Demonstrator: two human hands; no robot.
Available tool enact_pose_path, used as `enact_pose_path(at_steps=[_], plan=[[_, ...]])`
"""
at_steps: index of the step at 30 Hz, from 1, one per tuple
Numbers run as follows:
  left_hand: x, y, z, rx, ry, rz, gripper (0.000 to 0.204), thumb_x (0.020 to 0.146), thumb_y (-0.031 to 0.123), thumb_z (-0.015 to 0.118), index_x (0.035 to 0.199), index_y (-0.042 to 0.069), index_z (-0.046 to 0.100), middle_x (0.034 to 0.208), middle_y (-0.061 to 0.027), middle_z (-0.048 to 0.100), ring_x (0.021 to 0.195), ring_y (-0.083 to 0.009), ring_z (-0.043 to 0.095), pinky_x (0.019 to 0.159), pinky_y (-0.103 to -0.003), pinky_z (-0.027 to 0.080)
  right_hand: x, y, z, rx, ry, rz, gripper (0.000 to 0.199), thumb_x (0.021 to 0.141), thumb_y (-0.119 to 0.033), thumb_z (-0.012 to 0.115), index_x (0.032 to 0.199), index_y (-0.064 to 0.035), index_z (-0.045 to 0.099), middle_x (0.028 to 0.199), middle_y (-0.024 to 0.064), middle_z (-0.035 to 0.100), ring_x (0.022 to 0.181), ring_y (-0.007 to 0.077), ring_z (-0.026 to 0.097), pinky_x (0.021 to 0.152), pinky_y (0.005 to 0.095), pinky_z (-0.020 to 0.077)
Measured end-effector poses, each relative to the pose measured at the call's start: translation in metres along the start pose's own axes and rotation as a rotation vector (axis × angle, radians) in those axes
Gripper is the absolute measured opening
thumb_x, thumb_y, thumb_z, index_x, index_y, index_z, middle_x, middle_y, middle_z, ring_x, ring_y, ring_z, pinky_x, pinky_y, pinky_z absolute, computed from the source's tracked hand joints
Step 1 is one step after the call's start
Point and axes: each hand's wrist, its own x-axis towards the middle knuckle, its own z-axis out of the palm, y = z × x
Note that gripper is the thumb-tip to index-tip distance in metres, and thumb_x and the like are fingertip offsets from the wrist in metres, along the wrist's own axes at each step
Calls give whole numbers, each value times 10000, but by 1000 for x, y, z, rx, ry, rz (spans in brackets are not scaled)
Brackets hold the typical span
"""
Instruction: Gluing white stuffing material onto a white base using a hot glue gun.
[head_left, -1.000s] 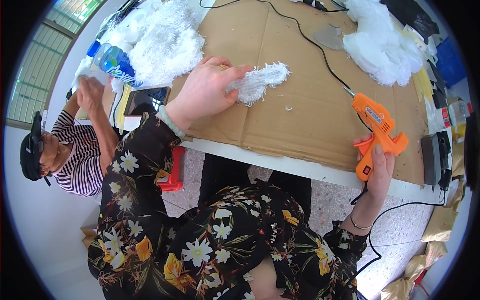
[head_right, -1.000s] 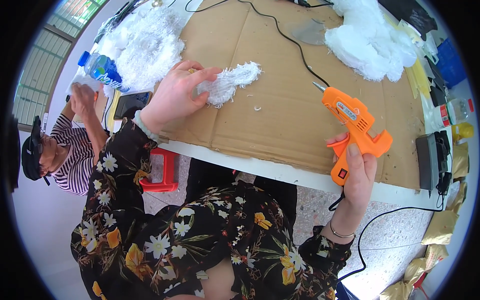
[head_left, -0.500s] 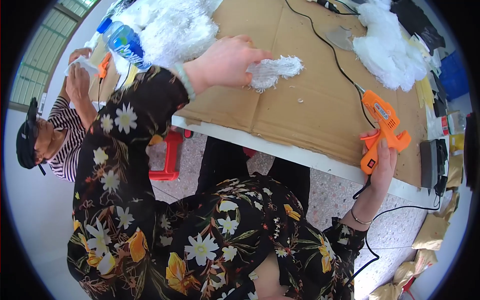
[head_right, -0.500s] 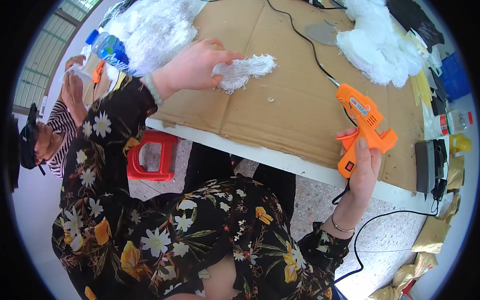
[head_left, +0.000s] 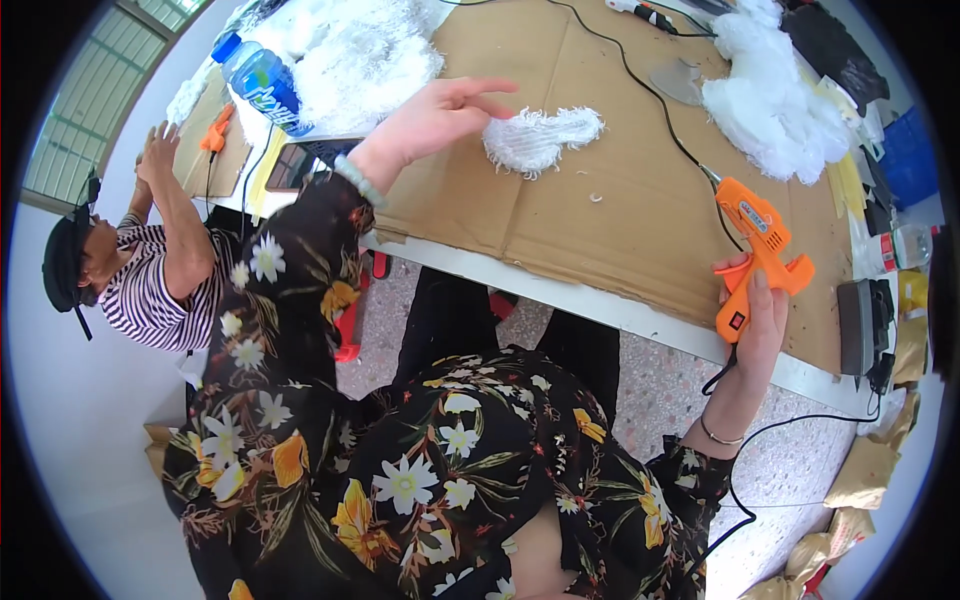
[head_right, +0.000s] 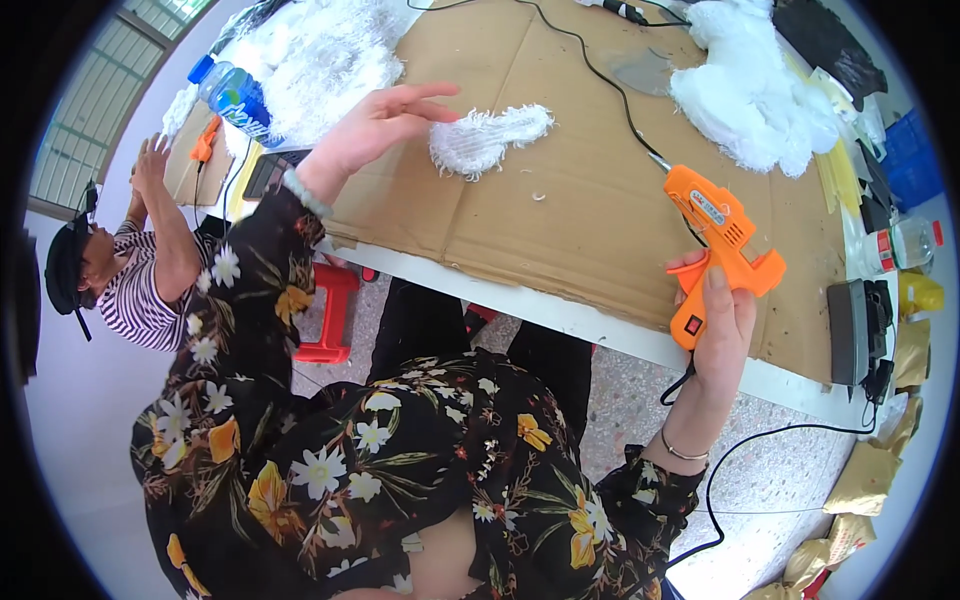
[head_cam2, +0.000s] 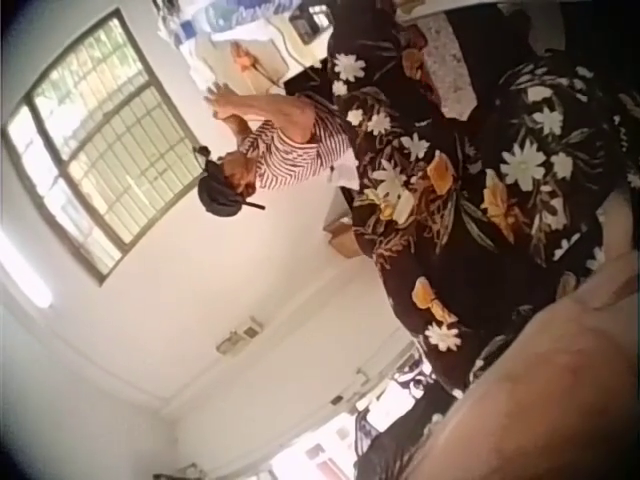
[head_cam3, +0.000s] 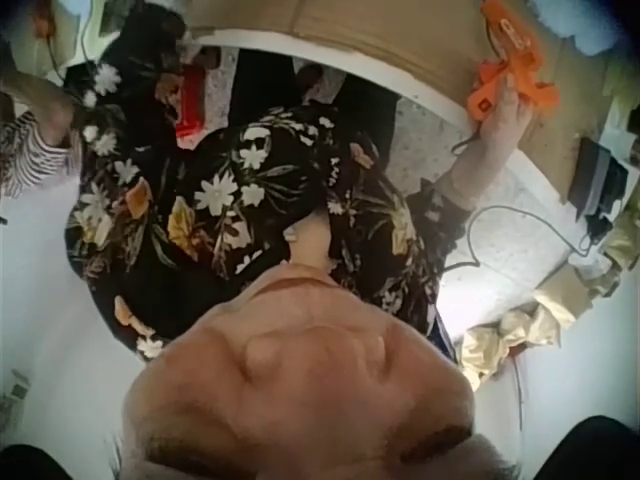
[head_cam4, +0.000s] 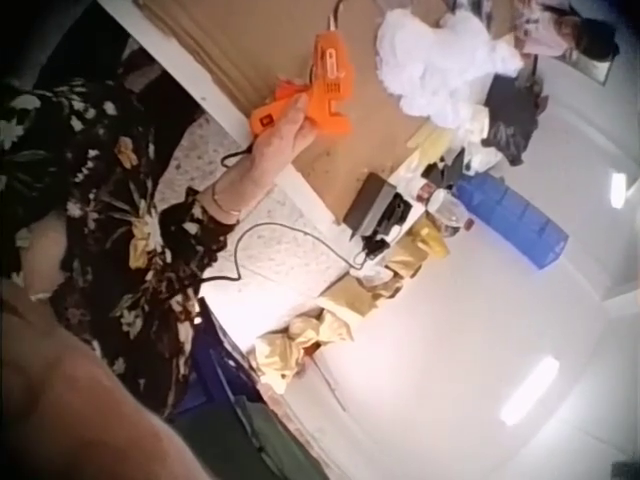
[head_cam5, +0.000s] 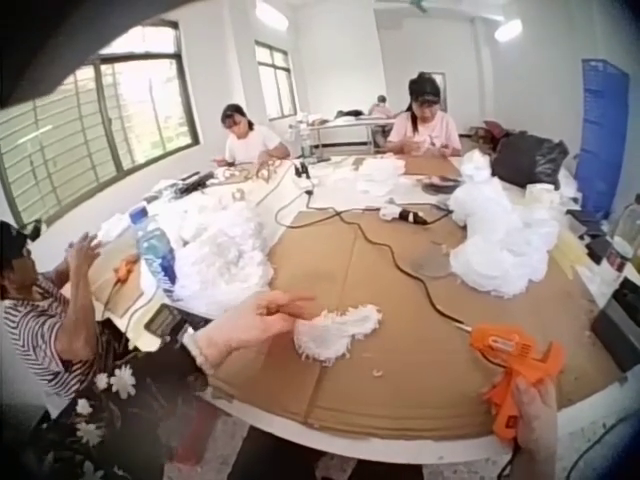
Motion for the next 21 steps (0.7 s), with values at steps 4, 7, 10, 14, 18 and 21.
enact_pose_path(at_steps=[4,7,10,14,18,21], plan=[[-18,-11,0,61,178,7,318,865,79,642,1179,38,664,1059,-79,713,1042,-139,616,918,-300,481,0,0,-1,-9,-1,3,332,983,-303,530,1081,8,589,941,119,681,728,98,528,659,253,430],[-31,-8,8,299,220,147,241,819,82,712,1055,42,693,1041,-77,711,1055,-191,622,918,-320,488,1,0,-1,-3,-2,-2,327,985,-299,528,1083,7,588,940,118,681,730,98,531,661,253,431],[-34,-1,15,566,197,453,237,764,89,764,986,56,686,1025,-77,695,1044,-267,625,905,-346,500,0,0,-1,-14,-1,-3,329,986,-301,527,1083,7,590,939,120,681,728,98,532,662,252,432],[-23,0,24,637,110,630,266,733,126,789,972,71,685,993,-82,664,995,-310,621,855,-376,514,0,-2,-2,-35,-3,-5,327,987,-298,525,1081,8,593,939,122,682,725,96,534,664,250,433],[-10,-4,25,581,40,585,208,772,140,757,953,68,684,958,-84,649,924,-295,626,794,-377,518,0,-2,0,-25,7,0,329,988,-279,510,1102,22,580,939,132,681,722,99,535,663,248,433],[-5,-5,25,737,65,679,163,806,145,724,927,56,662,934,-84,641,880,-290,630,766,-376,516,0,-2,0,-45,3,-1,348,990,-254,481,1152,47,549,935,152,676,711,109,531,656,249,431]])
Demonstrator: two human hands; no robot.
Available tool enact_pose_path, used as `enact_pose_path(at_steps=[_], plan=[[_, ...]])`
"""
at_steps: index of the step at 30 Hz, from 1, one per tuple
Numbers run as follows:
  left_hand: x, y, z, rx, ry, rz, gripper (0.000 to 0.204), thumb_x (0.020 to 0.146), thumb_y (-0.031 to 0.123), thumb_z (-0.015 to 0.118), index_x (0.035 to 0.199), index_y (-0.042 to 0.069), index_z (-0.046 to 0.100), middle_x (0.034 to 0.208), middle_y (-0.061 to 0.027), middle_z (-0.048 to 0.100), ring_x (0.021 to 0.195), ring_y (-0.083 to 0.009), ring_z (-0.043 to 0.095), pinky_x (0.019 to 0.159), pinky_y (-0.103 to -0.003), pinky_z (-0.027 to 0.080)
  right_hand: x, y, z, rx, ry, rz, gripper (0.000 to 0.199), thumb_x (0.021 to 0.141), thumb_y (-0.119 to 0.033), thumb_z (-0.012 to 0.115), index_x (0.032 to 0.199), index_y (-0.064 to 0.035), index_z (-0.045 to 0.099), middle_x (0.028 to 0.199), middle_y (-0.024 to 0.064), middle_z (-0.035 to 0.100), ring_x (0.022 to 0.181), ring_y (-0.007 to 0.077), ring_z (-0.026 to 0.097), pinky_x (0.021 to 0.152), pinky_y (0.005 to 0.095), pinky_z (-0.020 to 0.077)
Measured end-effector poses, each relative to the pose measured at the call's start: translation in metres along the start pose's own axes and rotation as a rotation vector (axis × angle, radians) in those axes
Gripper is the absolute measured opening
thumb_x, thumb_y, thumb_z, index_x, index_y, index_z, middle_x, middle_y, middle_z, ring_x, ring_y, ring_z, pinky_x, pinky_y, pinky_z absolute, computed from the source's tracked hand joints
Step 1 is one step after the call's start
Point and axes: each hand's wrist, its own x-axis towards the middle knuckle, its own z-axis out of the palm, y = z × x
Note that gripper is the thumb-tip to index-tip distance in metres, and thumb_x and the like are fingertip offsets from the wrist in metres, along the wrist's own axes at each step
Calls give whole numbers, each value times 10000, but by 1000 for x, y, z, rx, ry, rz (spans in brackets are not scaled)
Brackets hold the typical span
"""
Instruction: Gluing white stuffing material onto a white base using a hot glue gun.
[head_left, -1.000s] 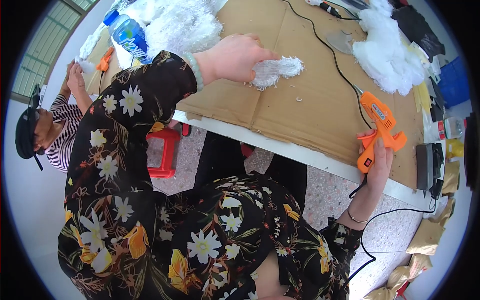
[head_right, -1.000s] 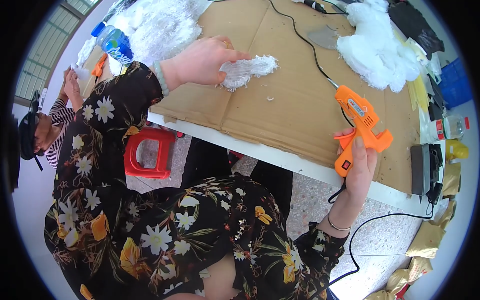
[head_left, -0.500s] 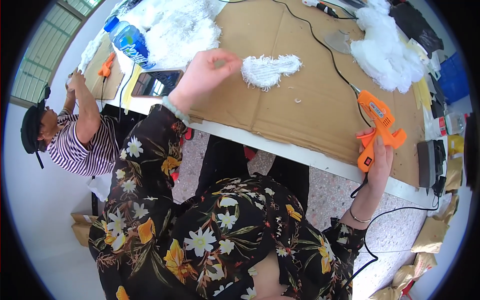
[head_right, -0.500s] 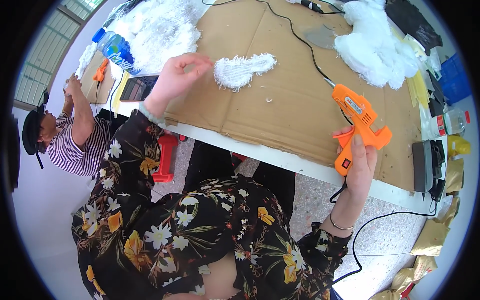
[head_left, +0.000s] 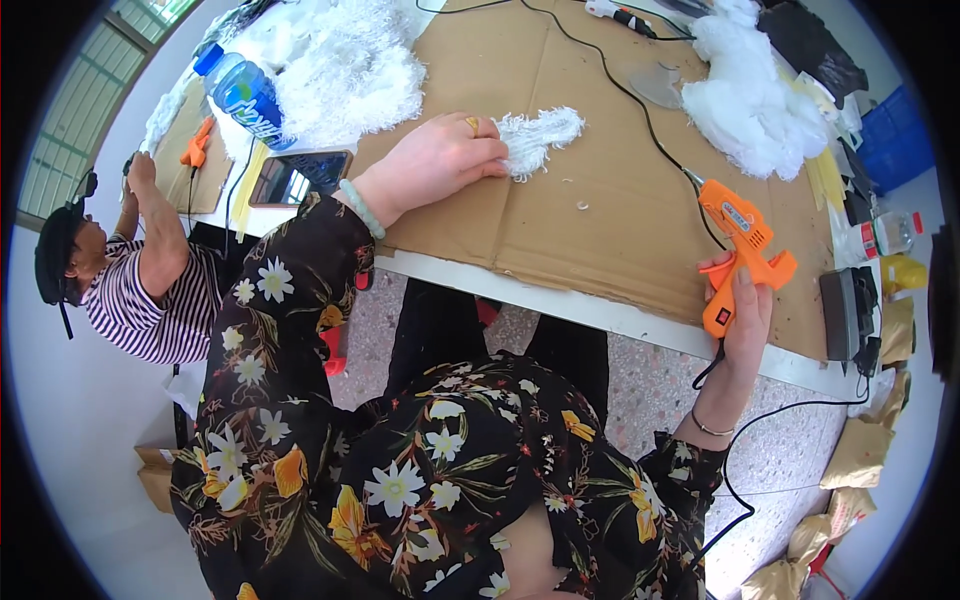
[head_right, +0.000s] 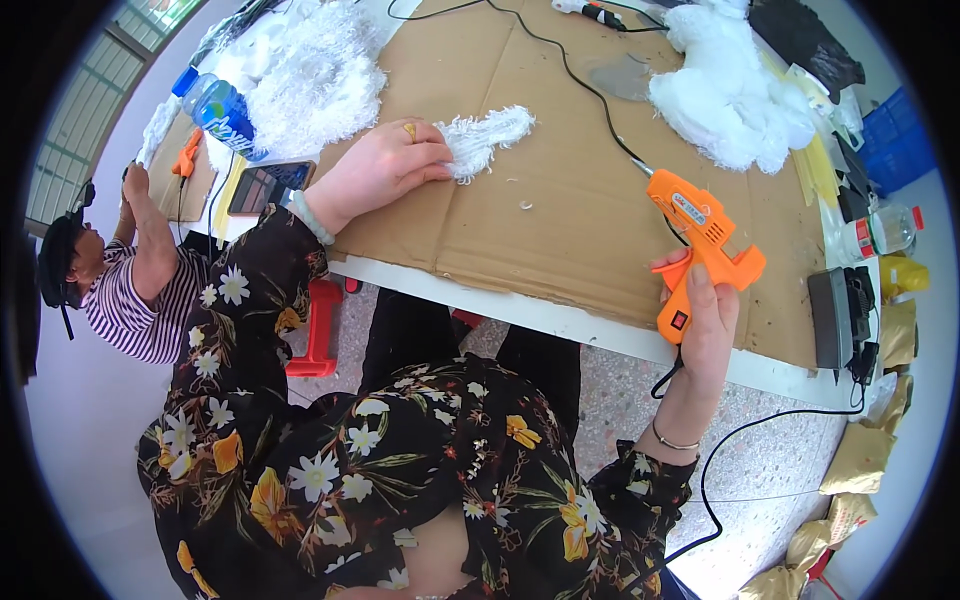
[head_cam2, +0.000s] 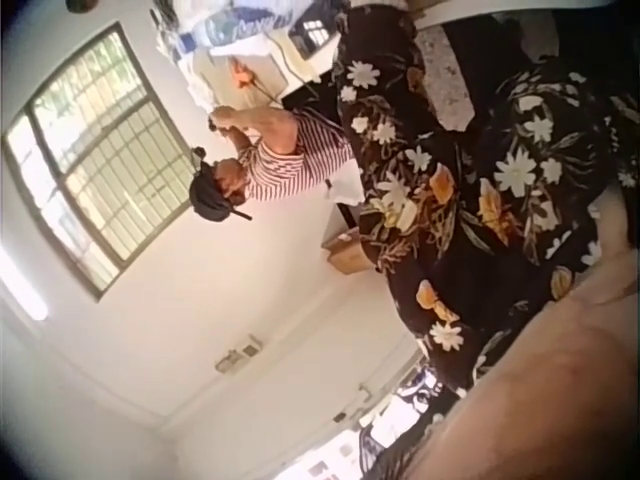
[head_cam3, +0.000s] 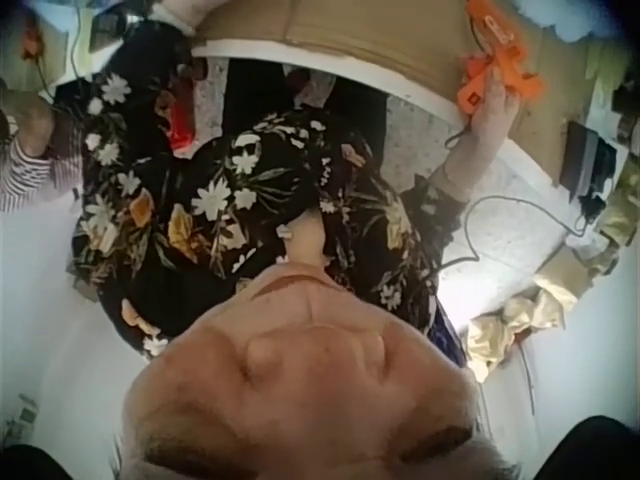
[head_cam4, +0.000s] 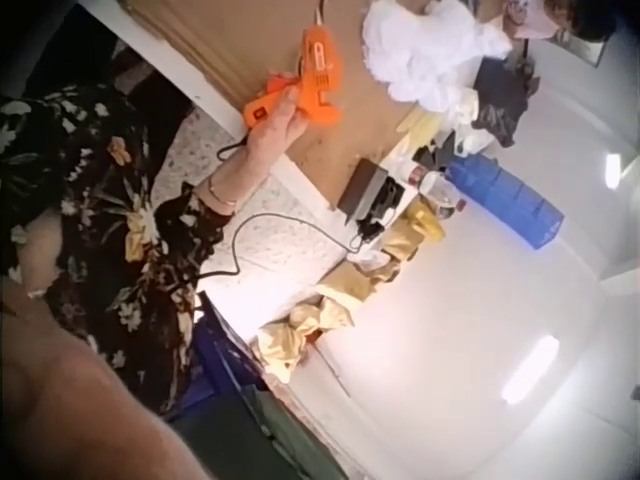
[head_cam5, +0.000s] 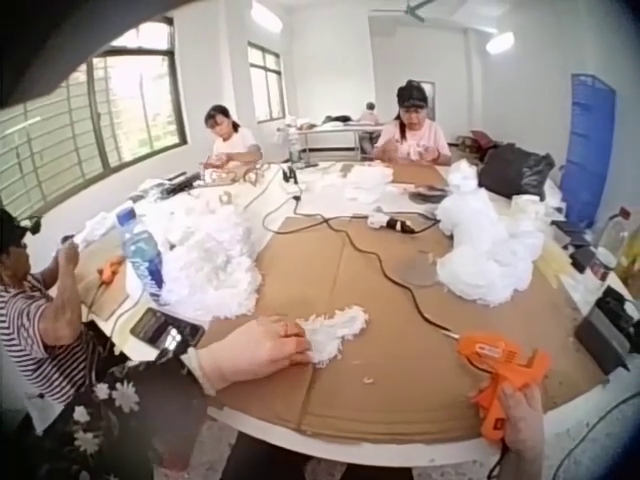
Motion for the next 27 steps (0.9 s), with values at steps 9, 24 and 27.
enact_pose_path(at_steps=[9,24,27], plan=[[15,-2,-8,191,-279,156,214,869,155,611,1064,67,608,824,-100,618,717,-303,637,662,-409,524,1,1,0,-12,-10,-20,358,990,-255,478,1169,48,545,932,147,675,705,102,530,652,244,435],[4,-45,-7,-634,346,-855,442,905,54,491,1342,15,549,921,-14,656,783,-62,586,715,-235,492,0,0,-1,51,-21,0,322,978,-293,544,1083,7,590,946,113,681,736,96,544,668,248,437],[-9,-43,-7,-905,487,-933,440,909,53,512,1344,-13,534,1009,-22,667,828,-89,609,760,-248,503,0,1,-2,42,-24,0,324,981,-287,531,1093,12,581,940,120,681,722,95,537,659,245,433]])
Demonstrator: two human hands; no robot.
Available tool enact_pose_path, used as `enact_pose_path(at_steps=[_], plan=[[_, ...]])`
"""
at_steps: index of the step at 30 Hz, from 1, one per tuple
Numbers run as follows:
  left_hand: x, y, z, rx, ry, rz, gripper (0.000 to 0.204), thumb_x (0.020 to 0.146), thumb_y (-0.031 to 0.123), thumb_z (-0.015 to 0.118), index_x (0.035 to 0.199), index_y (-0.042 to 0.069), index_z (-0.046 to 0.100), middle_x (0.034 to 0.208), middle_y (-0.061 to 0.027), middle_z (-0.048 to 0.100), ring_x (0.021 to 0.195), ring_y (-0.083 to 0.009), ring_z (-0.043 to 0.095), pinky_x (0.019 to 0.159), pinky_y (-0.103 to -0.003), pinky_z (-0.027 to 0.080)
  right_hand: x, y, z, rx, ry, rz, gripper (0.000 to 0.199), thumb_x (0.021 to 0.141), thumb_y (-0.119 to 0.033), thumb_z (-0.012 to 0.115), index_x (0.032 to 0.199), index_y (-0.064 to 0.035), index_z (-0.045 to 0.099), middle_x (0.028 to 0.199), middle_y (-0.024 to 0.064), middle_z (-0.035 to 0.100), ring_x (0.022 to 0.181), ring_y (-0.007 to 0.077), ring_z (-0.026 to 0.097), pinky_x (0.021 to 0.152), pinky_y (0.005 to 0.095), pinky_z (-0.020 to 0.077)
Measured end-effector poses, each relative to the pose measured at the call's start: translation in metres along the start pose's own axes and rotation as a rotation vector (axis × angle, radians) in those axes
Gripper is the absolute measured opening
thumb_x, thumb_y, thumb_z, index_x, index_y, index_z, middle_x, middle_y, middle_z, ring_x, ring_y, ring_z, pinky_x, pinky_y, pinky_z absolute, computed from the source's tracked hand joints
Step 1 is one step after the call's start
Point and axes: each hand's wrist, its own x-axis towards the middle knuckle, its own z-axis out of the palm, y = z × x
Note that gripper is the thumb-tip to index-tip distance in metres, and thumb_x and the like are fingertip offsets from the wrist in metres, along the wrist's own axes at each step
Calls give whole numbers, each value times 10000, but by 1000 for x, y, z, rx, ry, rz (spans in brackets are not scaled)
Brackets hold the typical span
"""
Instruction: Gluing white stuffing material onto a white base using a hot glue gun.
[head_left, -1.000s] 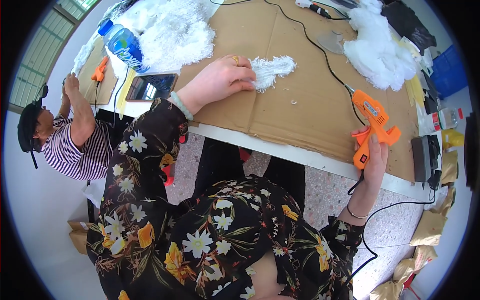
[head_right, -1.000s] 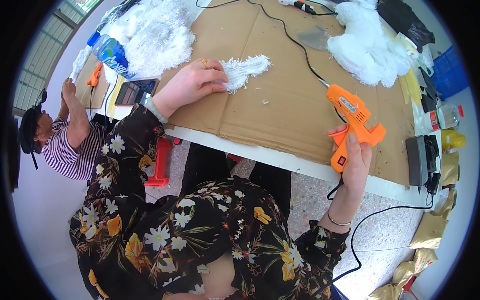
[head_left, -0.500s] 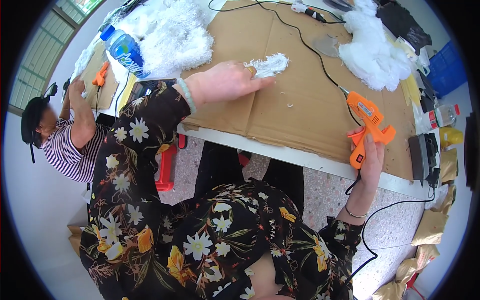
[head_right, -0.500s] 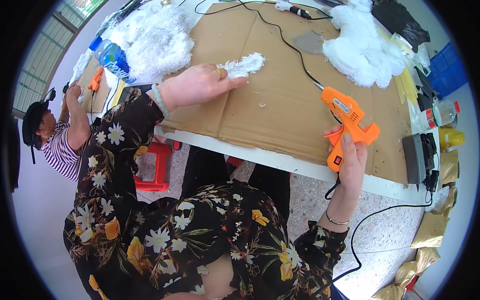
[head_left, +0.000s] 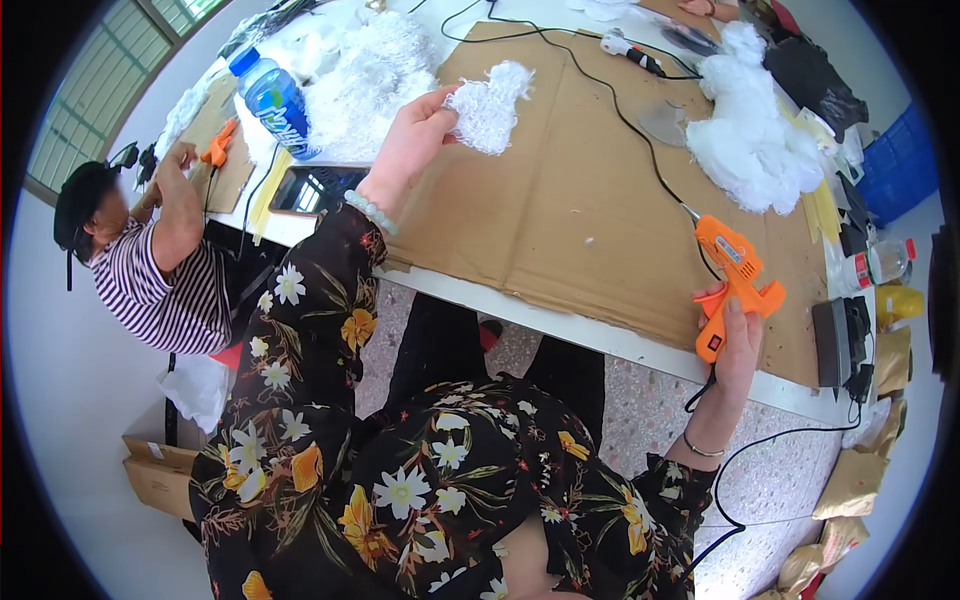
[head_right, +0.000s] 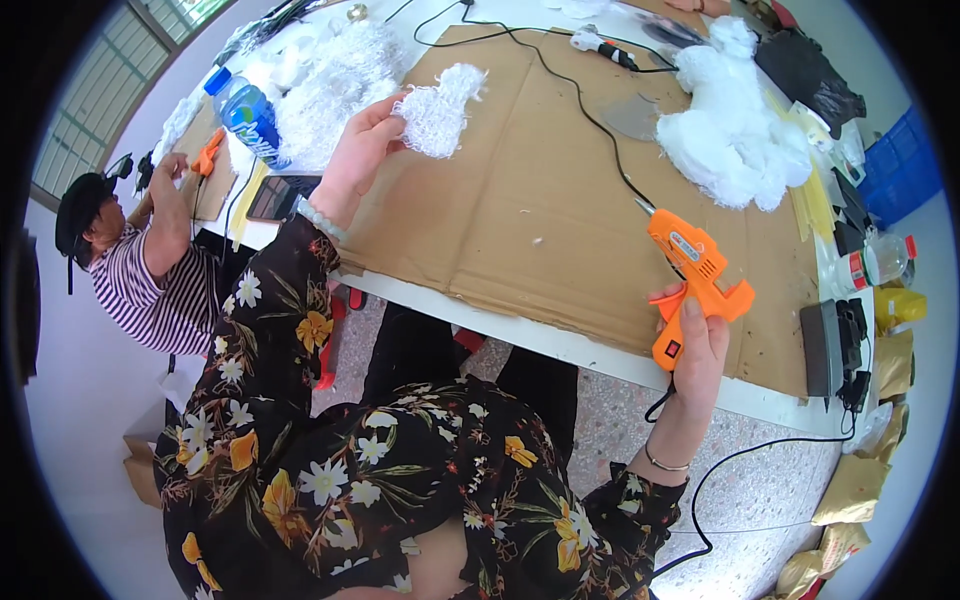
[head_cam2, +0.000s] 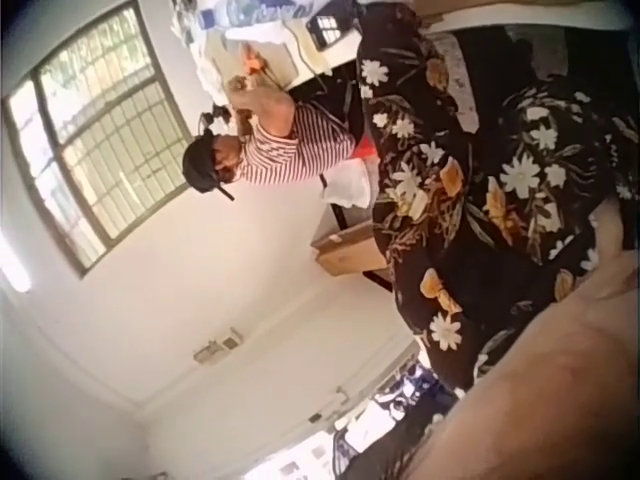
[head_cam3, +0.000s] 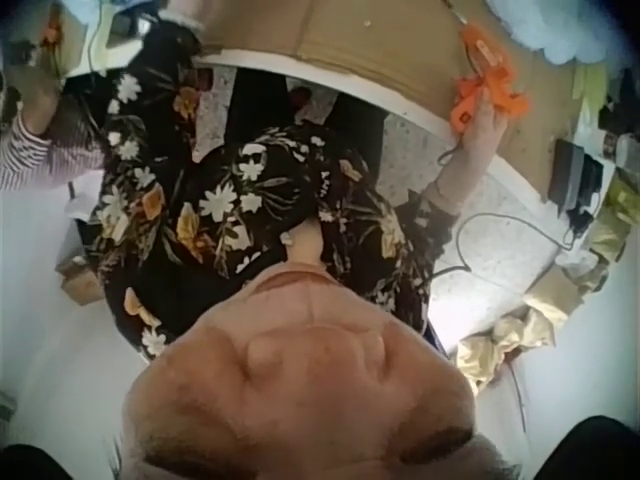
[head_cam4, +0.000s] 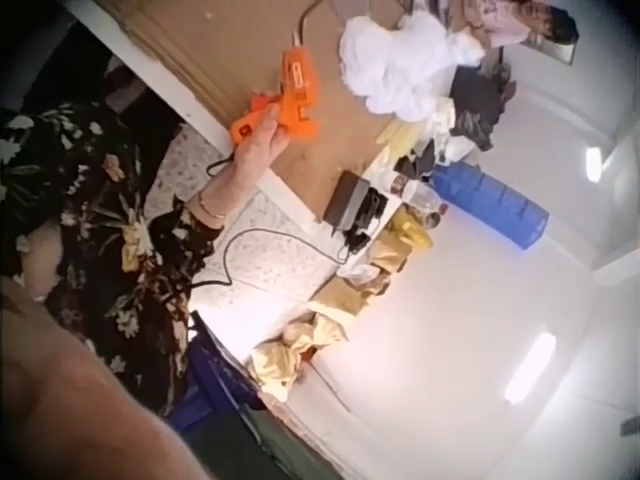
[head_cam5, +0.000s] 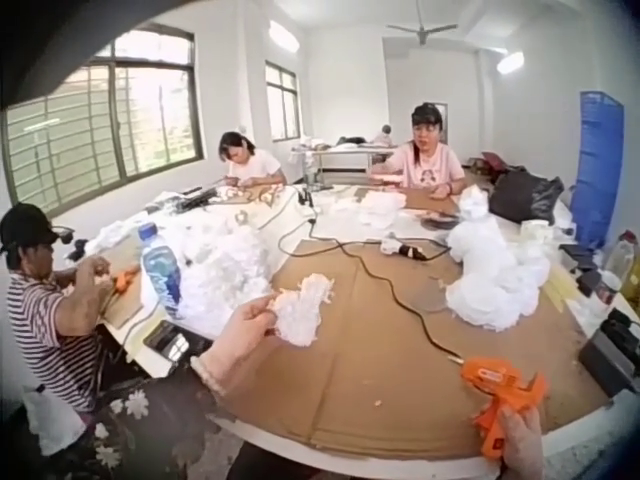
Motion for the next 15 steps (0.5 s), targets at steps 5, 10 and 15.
enact_pose_path(at_steps=[5,10,15], plan=[[-24,4,-1,-188,-28,-97,403,937,68,521,1333,-1,537,1071,-44,682,895,-119,645,805,-276,522,0,3,-3,-31,11,1,318,990,-270,503,1109,19,566,933,137,680,701,95,527,641,240,426],[-44,12,3,-232,-71,-122,342,950,68,516,1277,-2,582,1097,-57,683,947,-132,651,825,-270,519,-1,2,-4,-36,25,2,317,982,-274,521,1111,9,581,939,111,681,716,92,526,638,241,424],[-56,19,-3,-63,-114,-11,398,944,74,519,1330,-20,548,995,-17,666,861,-85,602,779,-252,498,-1,3,-2,-53,51,-19,326,980,-278,521,1115,11,584,924,89,670,717,89,523,628,238,418]])
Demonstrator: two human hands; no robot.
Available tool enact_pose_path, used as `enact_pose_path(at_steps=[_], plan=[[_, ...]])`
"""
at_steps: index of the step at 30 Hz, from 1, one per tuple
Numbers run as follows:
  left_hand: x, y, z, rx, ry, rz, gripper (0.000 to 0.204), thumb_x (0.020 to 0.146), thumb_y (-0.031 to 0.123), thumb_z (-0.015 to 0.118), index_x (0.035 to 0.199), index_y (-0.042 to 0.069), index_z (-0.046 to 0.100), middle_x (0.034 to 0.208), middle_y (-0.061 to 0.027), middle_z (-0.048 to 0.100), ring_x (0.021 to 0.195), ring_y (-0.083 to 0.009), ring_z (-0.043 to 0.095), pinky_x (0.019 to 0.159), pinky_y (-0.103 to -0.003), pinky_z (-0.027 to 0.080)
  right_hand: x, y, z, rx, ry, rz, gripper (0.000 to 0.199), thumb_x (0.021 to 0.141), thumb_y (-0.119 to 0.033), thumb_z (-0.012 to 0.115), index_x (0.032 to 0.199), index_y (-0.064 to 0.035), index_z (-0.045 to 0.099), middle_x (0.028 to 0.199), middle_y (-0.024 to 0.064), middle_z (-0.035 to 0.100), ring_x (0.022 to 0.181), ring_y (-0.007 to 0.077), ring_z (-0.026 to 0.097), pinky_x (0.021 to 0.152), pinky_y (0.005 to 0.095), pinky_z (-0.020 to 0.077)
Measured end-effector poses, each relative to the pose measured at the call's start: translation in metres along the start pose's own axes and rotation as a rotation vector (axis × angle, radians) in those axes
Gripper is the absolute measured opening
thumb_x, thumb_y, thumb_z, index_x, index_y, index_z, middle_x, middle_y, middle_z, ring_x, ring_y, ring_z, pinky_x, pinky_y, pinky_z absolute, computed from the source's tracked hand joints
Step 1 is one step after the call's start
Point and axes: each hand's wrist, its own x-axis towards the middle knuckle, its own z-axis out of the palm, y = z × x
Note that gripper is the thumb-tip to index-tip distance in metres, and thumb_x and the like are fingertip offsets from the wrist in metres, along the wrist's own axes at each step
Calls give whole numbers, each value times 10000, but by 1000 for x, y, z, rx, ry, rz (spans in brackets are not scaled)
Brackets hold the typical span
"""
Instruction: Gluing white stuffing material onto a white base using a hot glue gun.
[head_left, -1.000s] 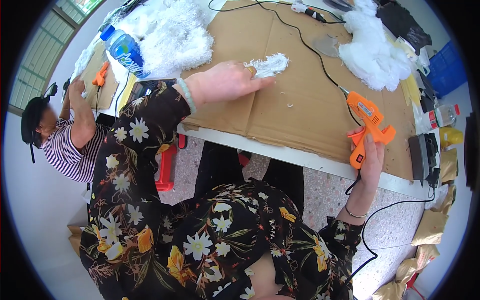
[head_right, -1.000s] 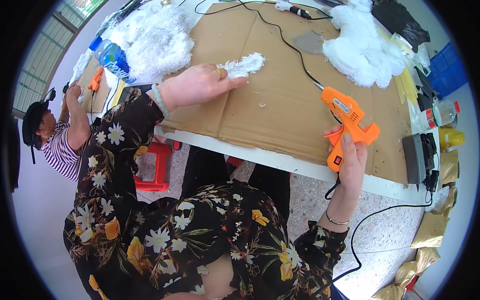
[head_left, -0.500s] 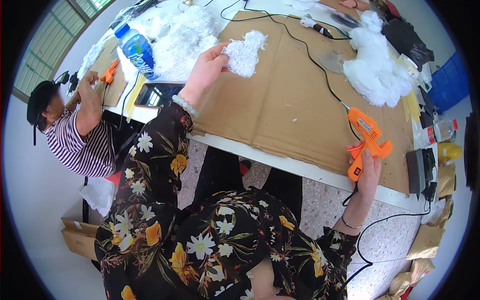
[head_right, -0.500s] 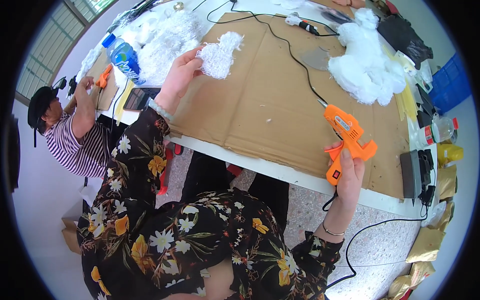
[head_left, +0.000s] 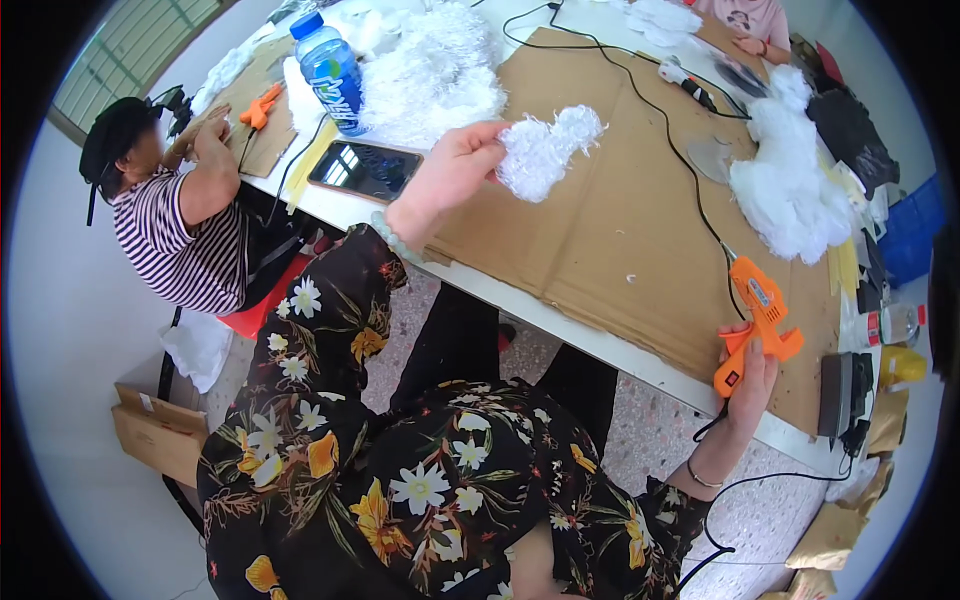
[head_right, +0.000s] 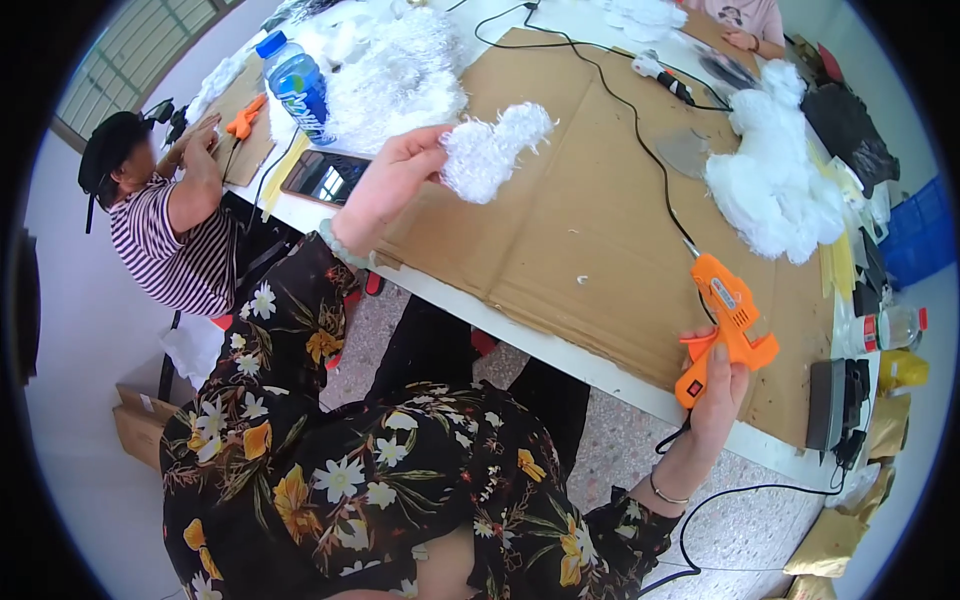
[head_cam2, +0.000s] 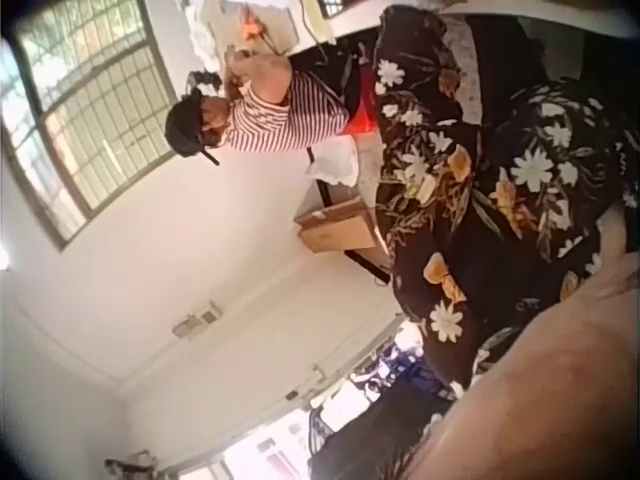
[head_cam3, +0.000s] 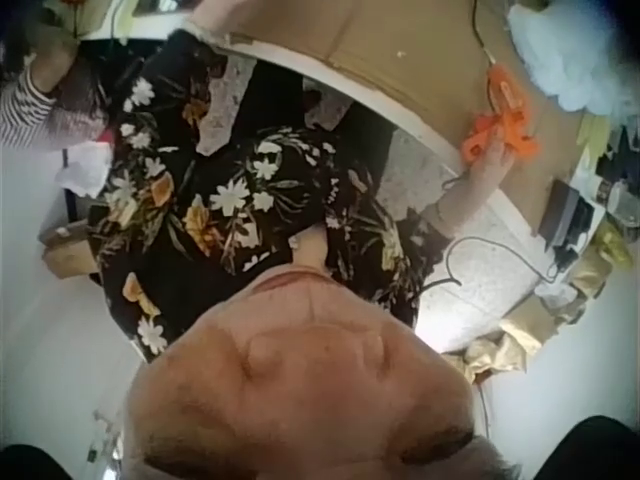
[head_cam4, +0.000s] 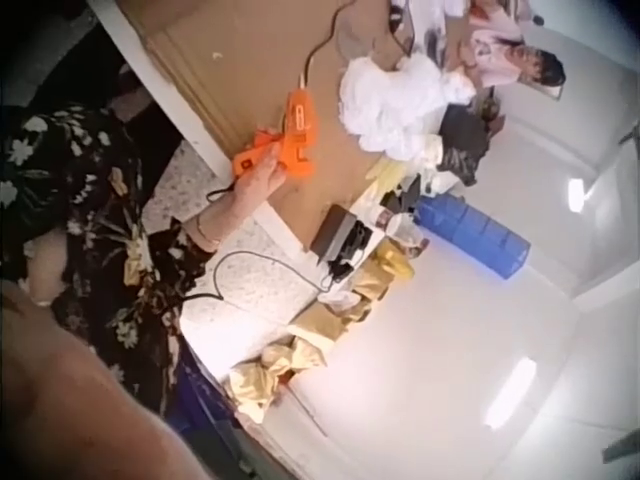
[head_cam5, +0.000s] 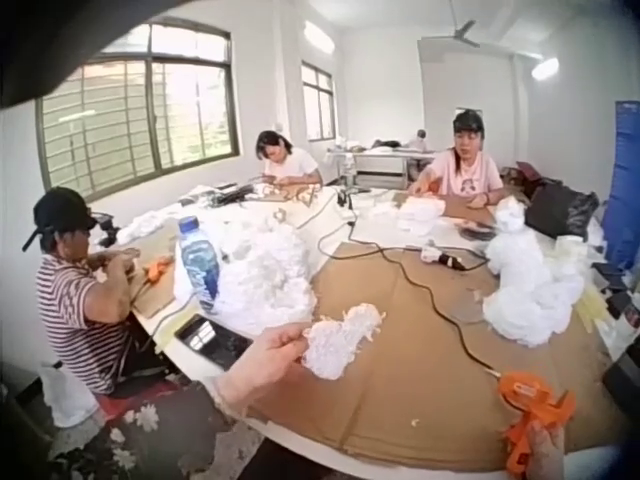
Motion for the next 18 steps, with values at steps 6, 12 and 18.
enact_pose_path(at_steps=[6,12,18], plan=[[22,38,-49,1123,446,597,409,853,62,558,1259,37,595,701,-86,658,709,-227,647,610,-353,508,0,0,-4,-19,-23,7,323,979,-281,520,1100,12,584,905,79,657,710,91,520,625,243,418],[46,28,-47,1864,199,659,404,776,109,603,1178,130,639,666,-58,644,724,-241,660,676,-391,494,0,0,-3,6,-34,8,319,976,-281,526,1097,8,584,918,85,666,722,92,518,642,245,417],[54,11,-37,1875,44,543,316,774,146,599,1082,129,667,695,-67,658,730,-244,671,728,-384,486,0,-2,-3,18,-51,12,318,976,-277,529,1106,10,575,935,104,679,714,92,517,640,241,415]])
